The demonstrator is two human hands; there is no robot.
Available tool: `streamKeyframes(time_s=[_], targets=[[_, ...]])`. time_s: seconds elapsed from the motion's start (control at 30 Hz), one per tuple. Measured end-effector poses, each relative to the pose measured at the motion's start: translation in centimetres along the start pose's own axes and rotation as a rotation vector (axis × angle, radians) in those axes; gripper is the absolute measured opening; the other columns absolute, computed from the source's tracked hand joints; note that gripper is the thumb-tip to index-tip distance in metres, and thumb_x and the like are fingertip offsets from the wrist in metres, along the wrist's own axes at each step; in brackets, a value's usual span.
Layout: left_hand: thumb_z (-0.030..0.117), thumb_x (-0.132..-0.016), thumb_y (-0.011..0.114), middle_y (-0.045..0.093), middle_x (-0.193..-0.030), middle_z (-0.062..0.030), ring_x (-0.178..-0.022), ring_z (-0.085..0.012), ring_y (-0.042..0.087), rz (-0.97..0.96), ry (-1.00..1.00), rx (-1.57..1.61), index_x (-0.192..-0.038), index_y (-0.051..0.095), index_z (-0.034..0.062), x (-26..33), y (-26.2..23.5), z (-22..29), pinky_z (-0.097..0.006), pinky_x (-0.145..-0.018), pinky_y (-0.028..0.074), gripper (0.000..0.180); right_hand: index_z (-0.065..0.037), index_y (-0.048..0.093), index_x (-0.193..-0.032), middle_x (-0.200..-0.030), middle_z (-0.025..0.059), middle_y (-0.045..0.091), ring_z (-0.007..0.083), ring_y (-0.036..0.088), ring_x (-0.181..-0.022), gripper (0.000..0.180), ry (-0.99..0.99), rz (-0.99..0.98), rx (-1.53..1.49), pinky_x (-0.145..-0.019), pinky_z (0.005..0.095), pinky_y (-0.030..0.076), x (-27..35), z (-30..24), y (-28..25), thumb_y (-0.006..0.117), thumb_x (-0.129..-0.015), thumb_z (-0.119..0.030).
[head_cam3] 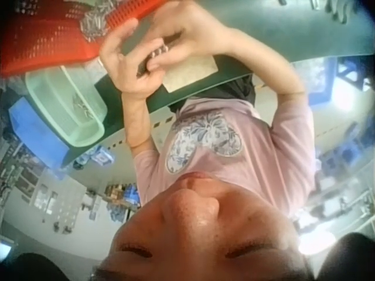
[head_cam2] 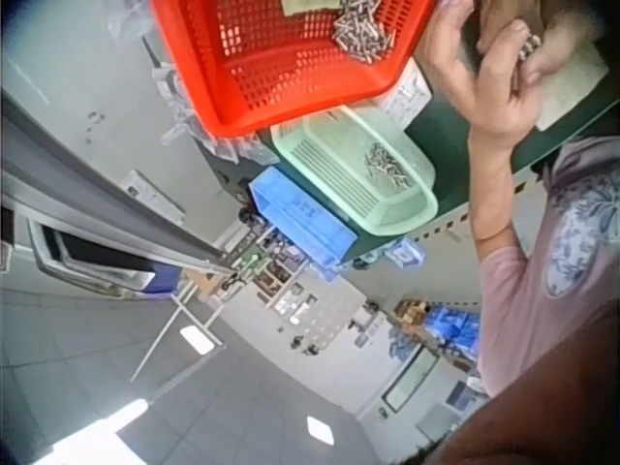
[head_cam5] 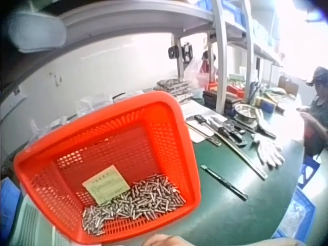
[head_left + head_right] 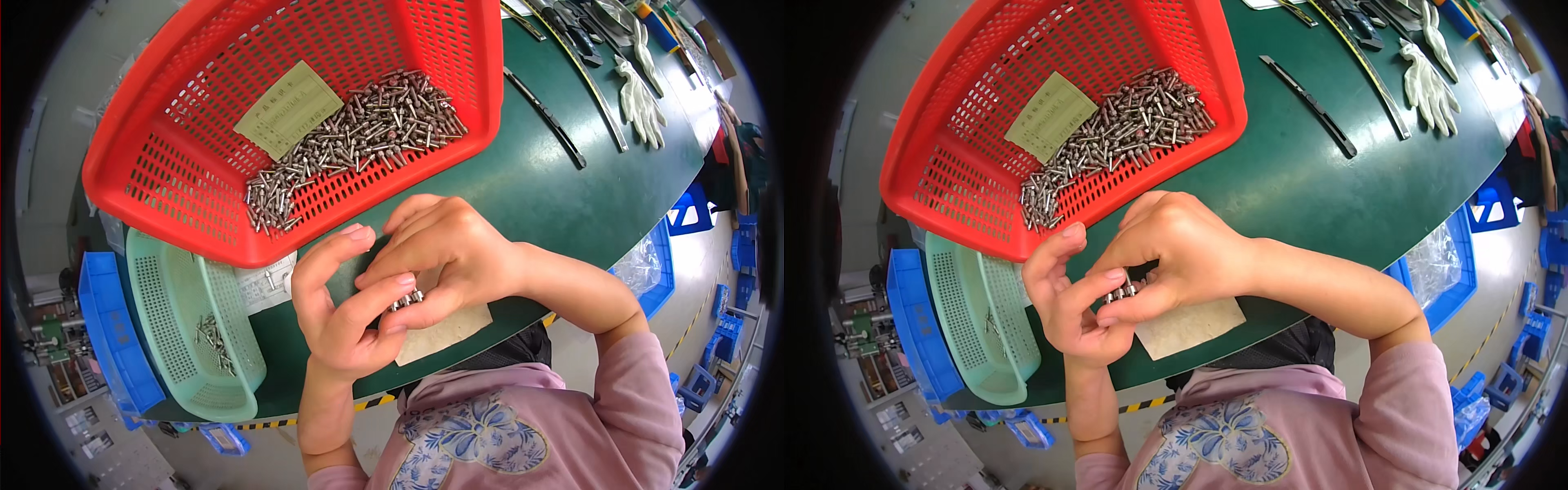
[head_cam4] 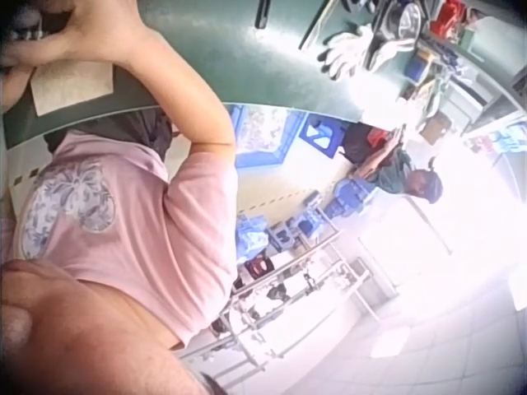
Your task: Sorting small metal pins and components into different plastic baskets at a manufacturing workstation.
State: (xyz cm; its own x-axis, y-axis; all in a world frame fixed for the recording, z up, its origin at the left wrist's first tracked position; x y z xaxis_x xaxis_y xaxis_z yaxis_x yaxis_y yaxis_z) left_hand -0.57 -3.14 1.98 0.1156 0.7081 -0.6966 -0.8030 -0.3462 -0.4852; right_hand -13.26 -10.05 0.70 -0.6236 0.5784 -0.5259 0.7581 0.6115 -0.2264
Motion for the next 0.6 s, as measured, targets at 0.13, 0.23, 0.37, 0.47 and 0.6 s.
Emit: streamKeyframes(time_s=[0.13, 0.23, 0.37, 0.47, 0.6], targets=[[0.015, -0.069, 0.075, 0.056, -0.112, -0.0129, -0.099, -0.0284, 0.058, -0.016, 0.071, -0.034, -0.094, 0.072, 0.0138, -0.39, -0.38, 0.39, -0.035, -0.081, 0.051, 0.025, -0.006, 0.073, -0.083, -0.068, 0.0057, 0.067, 0.0215, 0.063, -0.062, 0.030, 0.093, -0.096, -0.081, -0.066, 0.0318, 0.049, 0.26, 0.14, 0.74, 0.083, -0.062, -0.024], [0.019, -0.068, 0.076, 0.059, -0.110, -0.0111, -0.097, -0.0276, 0.059, -0.028, 0.091, -0.060, -0.092, 0.075, 0.0147, -0.50, -0.63, 0.43, -0.034, -0.079, 0.052, 0.024, -0.005, 0.073, -0.083, -0.068, 0.0077, 0.066, 0.0209, 0.061, -0.059, 0.029, 0.111, -0.086, -0.153, -0.056, 0.0295, 0.050, 0.28, 0.21, 0.77, 0.082, -0.061, -0.022], [0.020, -0.066, 0.076, 0.063, -0.108, -0.0104, -0.095, -0.0265, 0.060, -0.051, 0.108, -0.063, -0.093, 0.075, 0.0135, -0.62, -0.72, 0.50, -0.033, -0.077, 0.052, 0.028, -0.002, 0.072, -0.086, -0.075, 0.0095, 0.069, 0.0194, 0.064, -0.064, 0.035, 0.135, -0.097, -0.226, -0.059, 0.0292, 0.052, 0.20, 0.15, 0.69, 0.085, -0.061, -0.023], [0.019, -0.064, 0.077, 0.064, -0.107, -0.0108, -0.093, -0.0262, 0.060, -0.033, 0.125, -0.061, -0.093, 0.075, 0.0125, -0.51, -0.68, 0.36, -0.033, -0.076, 0.053, 0.029, -0.001, 0.072, -0.087, -0.077, 0.0105, 0.069, 0.0200, 0.066, -0.066, 0.037, 0.124, -0.113, -0.209, -0.061, 0.0298, 0.052, 0.12, 0.02, 0.57, 0.085, -0.060, -0.022], [0.017, -0.064, 0.077, 0.064, -0.106, -0.0109, -0.092, -0.0263, 0.060, -0.026, 0.127, -0.067, -0.093, 0.074, 0.0123, -0.51, -0.64, 0.49, -0.033, -0.076, 0.053, 0.029, -0.001, 0.072, -0.087, -0.077, 0.0103, 0.070, 0.0200, 0.066, -0.067, 0.037, 0.118, -0.101, -0.208, -0.062, 0.0296, 0.052, 0.30, 0.26, 0.77, 0.085, -0.060, -0.022]])
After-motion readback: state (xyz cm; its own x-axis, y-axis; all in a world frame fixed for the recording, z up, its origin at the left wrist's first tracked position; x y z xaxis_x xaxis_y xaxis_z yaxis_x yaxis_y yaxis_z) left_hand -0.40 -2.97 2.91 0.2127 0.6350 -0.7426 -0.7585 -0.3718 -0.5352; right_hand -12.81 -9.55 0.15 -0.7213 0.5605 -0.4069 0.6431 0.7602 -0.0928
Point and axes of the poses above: each hand's wrist, its own x-axis away from the middle knuckle, its own y-axis out of the palm, z = x × y, the point moved 4 cm from there along -x, towards the middle knuckle
